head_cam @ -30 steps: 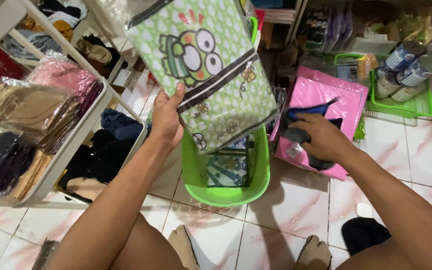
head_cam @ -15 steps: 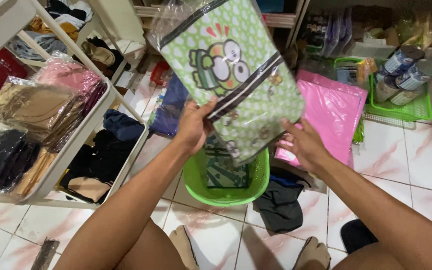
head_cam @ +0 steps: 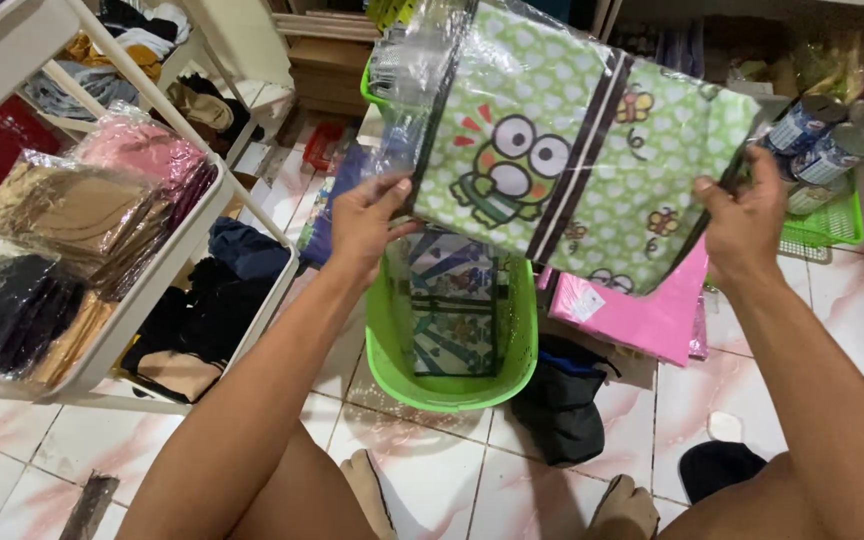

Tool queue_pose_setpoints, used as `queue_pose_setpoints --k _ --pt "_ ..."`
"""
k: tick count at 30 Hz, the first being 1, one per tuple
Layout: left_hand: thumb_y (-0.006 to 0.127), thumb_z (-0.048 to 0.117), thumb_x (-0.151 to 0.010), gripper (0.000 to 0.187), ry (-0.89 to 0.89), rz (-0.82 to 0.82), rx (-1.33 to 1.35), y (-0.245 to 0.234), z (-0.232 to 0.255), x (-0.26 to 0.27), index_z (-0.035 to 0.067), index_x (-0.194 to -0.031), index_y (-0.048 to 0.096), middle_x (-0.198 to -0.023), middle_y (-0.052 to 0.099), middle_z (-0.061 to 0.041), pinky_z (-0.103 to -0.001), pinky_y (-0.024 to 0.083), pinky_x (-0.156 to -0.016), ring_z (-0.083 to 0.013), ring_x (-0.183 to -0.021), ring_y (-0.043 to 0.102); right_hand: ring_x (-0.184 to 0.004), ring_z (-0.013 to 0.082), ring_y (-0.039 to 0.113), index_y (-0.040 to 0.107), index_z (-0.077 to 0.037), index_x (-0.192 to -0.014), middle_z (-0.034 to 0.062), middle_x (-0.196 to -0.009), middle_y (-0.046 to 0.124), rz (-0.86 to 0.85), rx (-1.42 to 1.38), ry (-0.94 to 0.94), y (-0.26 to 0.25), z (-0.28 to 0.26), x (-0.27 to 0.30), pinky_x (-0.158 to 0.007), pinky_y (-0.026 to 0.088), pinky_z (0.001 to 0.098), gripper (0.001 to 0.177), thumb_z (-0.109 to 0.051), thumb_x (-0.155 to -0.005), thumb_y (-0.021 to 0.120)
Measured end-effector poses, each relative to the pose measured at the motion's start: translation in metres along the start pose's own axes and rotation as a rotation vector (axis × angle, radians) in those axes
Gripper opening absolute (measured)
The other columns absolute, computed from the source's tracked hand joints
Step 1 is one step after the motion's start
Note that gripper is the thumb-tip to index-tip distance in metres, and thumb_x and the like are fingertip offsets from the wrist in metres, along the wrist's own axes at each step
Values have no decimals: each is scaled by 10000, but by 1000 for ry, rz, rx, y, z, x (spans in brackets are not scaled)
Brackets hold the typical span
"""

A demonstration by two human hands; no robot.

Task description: Organizing and sorting packaged cartoon-themed pouches and bags into a basket.

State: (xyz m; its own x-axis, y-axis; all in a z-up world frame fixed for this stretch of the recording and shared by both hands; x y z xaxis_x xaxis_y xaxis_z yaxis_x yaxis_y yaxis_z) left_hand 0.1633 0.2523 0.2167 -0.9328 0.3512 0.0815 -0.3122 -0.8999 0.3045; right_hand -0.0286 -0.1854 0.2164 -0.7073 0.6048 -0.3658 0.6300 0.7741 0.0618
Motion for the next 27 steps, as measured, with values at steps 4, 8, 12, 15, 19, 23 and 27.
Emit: queue_pose_setpoints --k 4,8,12,15,19,23,27 --pt "726 153 -947 281 35 -14 -34 14 8 6 35 -1203 714 -1010 756 -31 -332 650 -727 -135 -887 740 -1092 97 626 514 -53 -1412 31 -1242 660 -1 44 -25 -8 -5 0 -961 515 255 428 112 -1029 610" --pt "739 133 -926 338 17 -35 -160 23 24 16 112 -1259 686 -985 746 -17 -300 608 -668 -117 -830 700 -1120 98 622 515 -31 -1393 23 -1243 630 -18 162 -112 -2 -18 5 -967 505 252 396 126 -1040 605" --pt "730 69 -947 214 149 -48 -254 11 -8 -1 42 -1159 713 -1044 761 -37 -269 578 -711 -113 -904 707 -1034 109 612 526 -13 -1388 31 -1166 632 -45 189 -112 0 -13 7 -892 492 257 375 85 -1043 636" --pt "694 -17 -941 215 322 -16 -266 16 9 2 31 -1148 666 -1084 758 -51 -251 561 -808 -121 -967 709 -915 155 646 559 -24 -1417 108 -1087 696 -104 483 13 15 -23 14 -766 511 291 445 33 -990 670" --pt "644 -55 -951 243 451 -37 -325 27 31 10 32 -1177 639 -1095 760 -54 -245 560 -887 -124 -1026 724 -884 183 687 523 -29 -1410 135 -1076 721 -178 433 303 14 19 20 -676 595 339 517 -105 -928 695" --pt "615 -79 -927 250 468 -136 -412 45 34 25 22 -1151 657 -1080 759 -50 -259 577 -919 -129 -1039 732 -1016 264 761 676 -33 -1326 172 -1156 767 -324 902 34 33 7 26 -849 595 366 412 -240 -970 680" --pt "617 -80 -922 223 455 -275 -571 72 36 45 20 -1111 681 -1032 775 -47 -265 579 -904 -130 -997 746 -1297 350 604 574 -36 -1430 233 -1417 617 -398 891 -250 76 -37 38 -1068 498 454 595 -313 -940 768"
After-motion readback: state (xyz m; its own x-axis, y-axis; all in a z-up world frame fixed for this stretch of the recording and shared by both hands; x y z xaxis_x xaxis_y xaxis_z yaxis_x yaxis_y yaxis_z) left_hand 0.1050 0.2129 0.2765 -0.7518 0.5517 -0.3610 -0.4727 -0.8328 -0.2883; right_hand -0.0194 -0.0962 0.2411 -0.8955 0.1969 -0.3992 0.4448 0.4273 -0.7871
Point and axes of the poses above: each hand's wrist, its own x-axis away from the middle knuckle, its own y-axis out of the palm, z = x × y, the point moved 6 cm from there along -x, towards the middle knuckle
